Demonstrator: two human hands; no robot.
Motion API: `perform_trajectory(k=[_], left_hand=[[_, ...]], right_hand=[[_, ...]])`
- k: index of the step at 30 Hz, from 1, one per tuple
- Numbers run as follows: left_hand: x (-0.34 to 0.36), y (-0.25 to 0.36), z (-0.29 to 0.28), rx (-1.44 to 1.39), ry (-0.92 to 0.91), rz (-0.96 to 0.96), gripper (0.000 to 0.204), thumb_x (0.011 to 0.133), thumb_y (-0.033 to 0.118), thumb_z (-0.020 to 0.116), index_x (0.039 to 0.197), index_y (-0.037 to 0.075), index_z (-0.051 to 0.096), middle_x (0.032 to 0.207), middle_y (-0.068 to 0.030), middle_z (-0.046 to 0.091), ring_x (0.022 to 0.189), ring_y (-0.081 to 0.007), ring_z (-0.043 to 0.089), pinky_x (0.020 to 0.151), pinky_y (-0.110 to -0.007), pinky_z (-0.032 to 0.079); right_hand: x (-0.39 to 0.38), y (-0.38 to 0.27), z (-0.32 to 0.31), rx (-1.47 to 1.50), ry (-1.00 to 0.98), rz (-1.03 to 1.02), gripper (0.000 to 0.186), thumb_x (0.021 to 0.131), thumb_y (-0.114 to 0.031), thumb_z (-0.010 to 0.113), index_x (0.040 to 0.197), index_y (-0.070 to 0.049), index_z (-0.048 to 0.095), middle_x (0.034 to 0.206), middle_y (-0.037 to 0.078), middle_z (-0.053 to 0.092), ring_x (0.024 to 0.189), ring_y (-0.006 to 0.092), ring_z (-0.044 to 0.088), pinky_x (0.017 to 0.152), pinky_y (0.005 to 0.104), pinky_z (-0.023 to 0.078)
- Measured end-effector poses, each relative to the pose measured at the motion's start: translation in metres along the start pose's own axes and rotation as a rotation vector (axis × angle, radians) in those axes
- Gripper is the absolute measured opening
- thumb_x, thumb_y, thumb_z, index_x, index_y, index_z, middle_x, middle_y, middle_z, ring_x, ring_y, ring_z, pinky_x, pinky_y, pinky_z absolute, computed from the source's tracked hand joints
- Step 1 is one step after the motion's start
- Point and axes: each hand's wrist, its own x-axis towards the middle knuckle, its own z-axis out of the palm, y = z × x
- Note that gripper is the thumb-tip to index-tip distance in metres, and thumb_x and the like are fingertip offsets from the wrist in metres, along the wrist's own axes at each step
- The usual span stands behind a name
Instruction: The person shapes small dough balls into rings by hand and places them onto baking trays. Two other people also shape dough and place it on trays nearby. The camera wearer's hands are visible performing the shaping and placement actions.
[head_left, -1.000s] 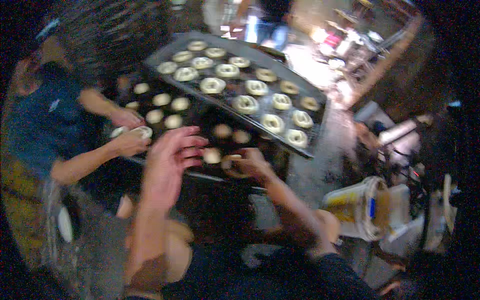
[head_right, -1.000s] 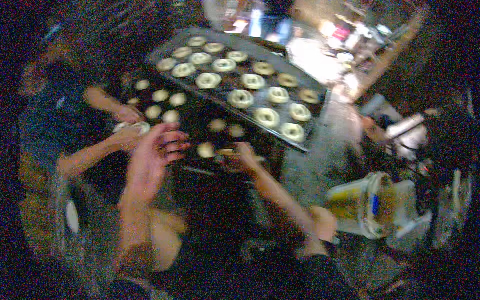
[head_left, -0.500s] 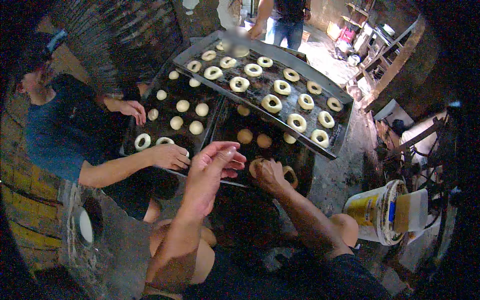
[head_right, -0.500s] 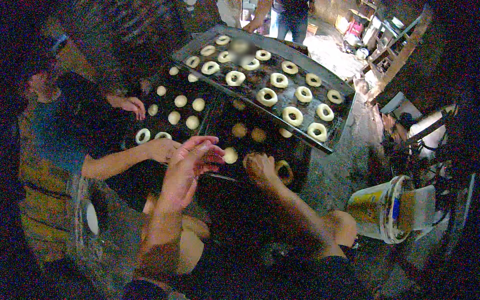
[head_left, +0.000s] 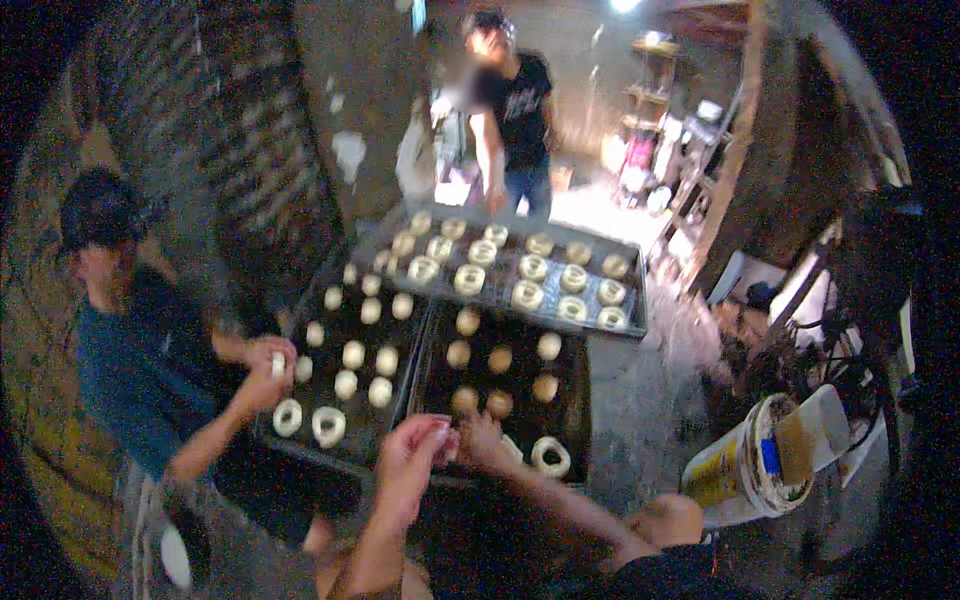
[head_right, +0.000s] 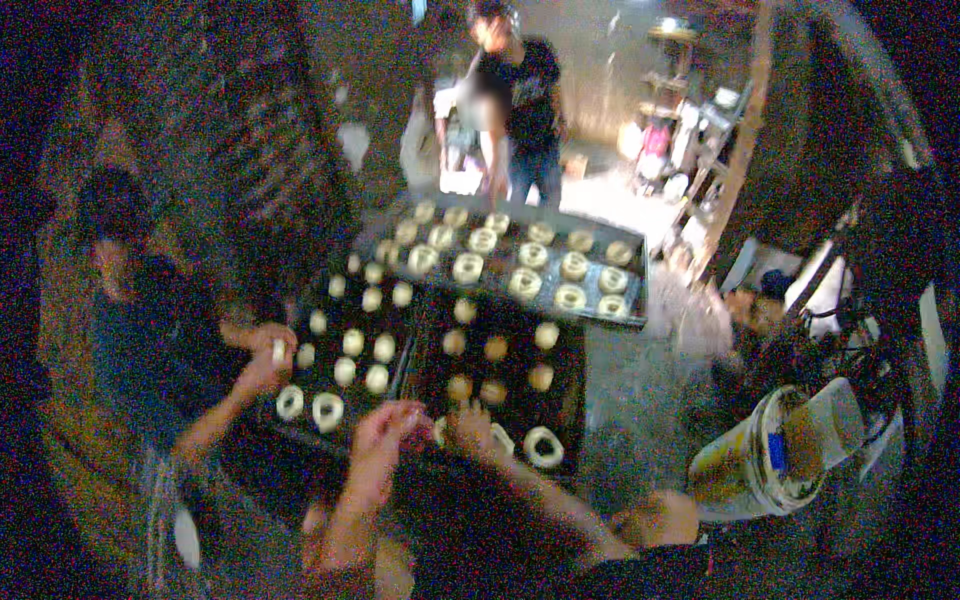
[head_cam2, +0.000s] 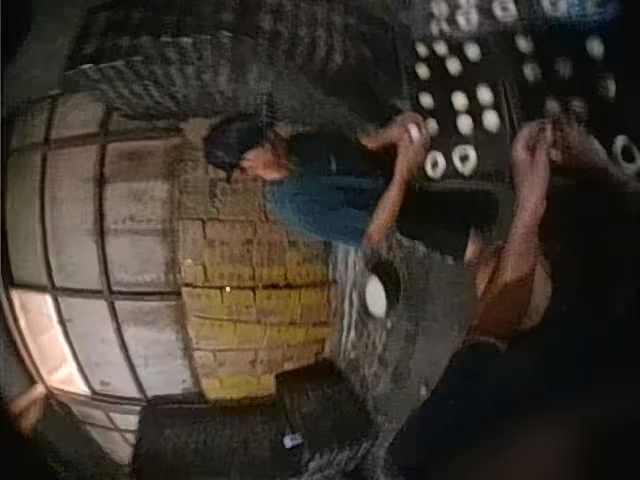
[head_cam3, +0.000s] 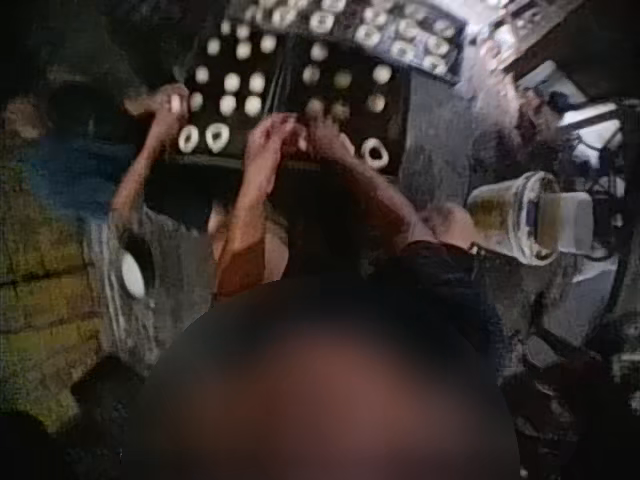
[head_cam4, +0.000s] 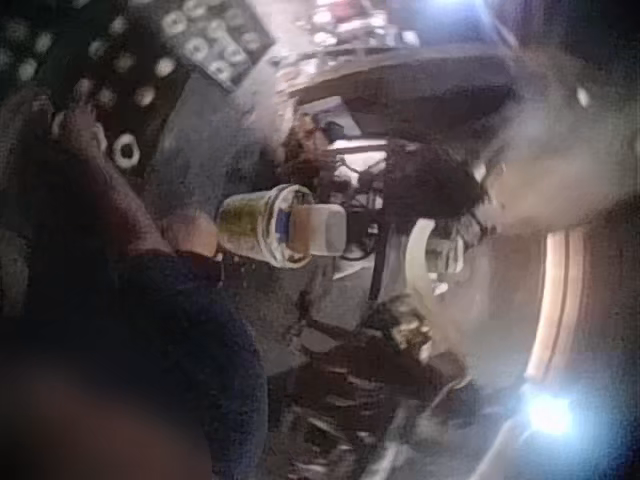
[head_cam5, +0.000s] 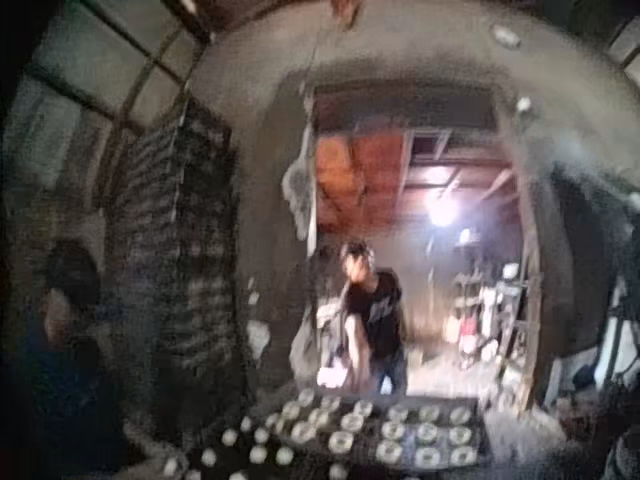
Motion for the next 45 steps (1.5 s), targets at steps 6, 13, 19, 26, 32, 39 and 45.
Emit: perform_trajectory(k=[6, 13, 19, 26, 32, 39, 45], left_hand=[[0.024, -0.023, -0.015, 0.507, 0.210, 0.133, 0.030, 0.093, 0.017, 0.066, 0.118, 0.001, 0.064, 0.102, -0.0104, 0.071, 0.086, -0.0160, 0.067, 0.072, -0.029, 0.054], [0.000, -0.002, -0.008, 0.069, -0.311, -0.218, 0.039, 0.090, 0.006, 0.068, 0.128, 0.000, 0.061, 0.116, -0.0100, 0.067, 0.100, -0.0173, 0.065, 0.088, -0.031, 0.054], [-0.024, 0.026, -0.022, 0.069, -0.409, -0.018, 0.038, 0.082, -0.001, 0.074, 0.119, -0.001, 0.065, 0.112, -0.0076, 0.068, 0.097, -0.0148, 0.066, 0.085, -0.030, 0.056], [-0.073, 0.018, -0.046, -0.175, -0.324, 0.089, 0.040, 0.082, 0.006, 0.076, 0.119, -0.001, 0.062, 0.104, -0.0089, 0.070, 0.091, -0.0145, 0.067, 0.079, -0.028, 0.057], [-0.070, 0.028, -0.032, 0.292, -0.450, 0.235, 0.064, 0.080, 0.013, 0.080, 0.136, 0.004, 0.051, 0.099, -0.0113, 0.070, 0.088, -0.0152, 0.067, 0.074, -0.028, 0.055], [-0.043, 0.014, -0.024, 0.334, -0.163, 0.430, 0.064, 0.080, 0.005, 0.069, 0.139, 0.009, 0.044, 0.101, -0.0122, 0.069, 0.093, -0.0207, 0.068, 0.083, -0.035, 0.054], [-0.056, 0.037, -0.020, -0.422, -0.331, 0.219, 0.051, 0.078, 0.004, 0.068, 0.128, 0.010, 0.055, 0.103, -0.0120, 0.066, 0.089, -0.0251, 0.066, 0.077, -0.033, 0.054]], right_hand=[[-0.008, -0.010, -0.049, 1.071, -0.093, 0.174, 0.039, 0.082, -0.010, 0.073, 0.116, -0.008, 0.052, 0.088, 0.006, 0.062, 0.079, 0.0160, 0.062, 0.069, 0.0315, 0.051], [-0.039, -0.038, -0.205, 1.468, 0.060, 0.315, 0.032, 0.086, 0.000, 0.066, 0.115, -0.005, 0.053, 0.087, 0.002, 0.061, 0.080, 0.0090, 0.059, 0.072, 0.0259, 0.050], [-0.048, -0.073, -0.248, 1.388, 0.241, 0.339, 0.035, 0.086, -0.006, 0.073, 0.116, -0.005, 0.055, 0.088, 0.003, 0.063, 0.081, 0.0091, 0.060, 0.072, 0.0250, 0.050], [-0.104, -0.144, -0.264, 1.136, 0.265, 0.222, 0.058, 0.083, -0.014, 0.080, 0.132, -0.008, 0.050, 0.095, 0.009, 0.069, 0.086, 0.0134, 0.067, 0.073, 0.0280, 0.056], [-0.087, -0.097, -0.276, 0.735, 0.356, 0.099, 0.040, 0.074, -0.008, 0.079, 0.112, -0.004, 0.067, 0.093, 0.010, 0.071, 0.073, 0.0165, 0.066, 0.064, 0.0323, 0.055], [-0.100, -0.093, -0.282, 1.301, -0.089, 0.087, 0.033, 0.080, -0.023, 0.073, 0.103, -0.001, 0.068, 0.101, 0.008, 0.062, 0.095, 0.0216, 0.058, 0.088, 0.0351, 0.044], [-0.081, -0.095, -0.314, 2.196, -0.154, 0.308, 0.072, 0.070, 0.011, 0.062, 0.136, -0.010, 0.045, 0.107, 0.010, 0.060, 0.098, 0.0227, 0.062, 0.083, 0.0334, 0.051]])
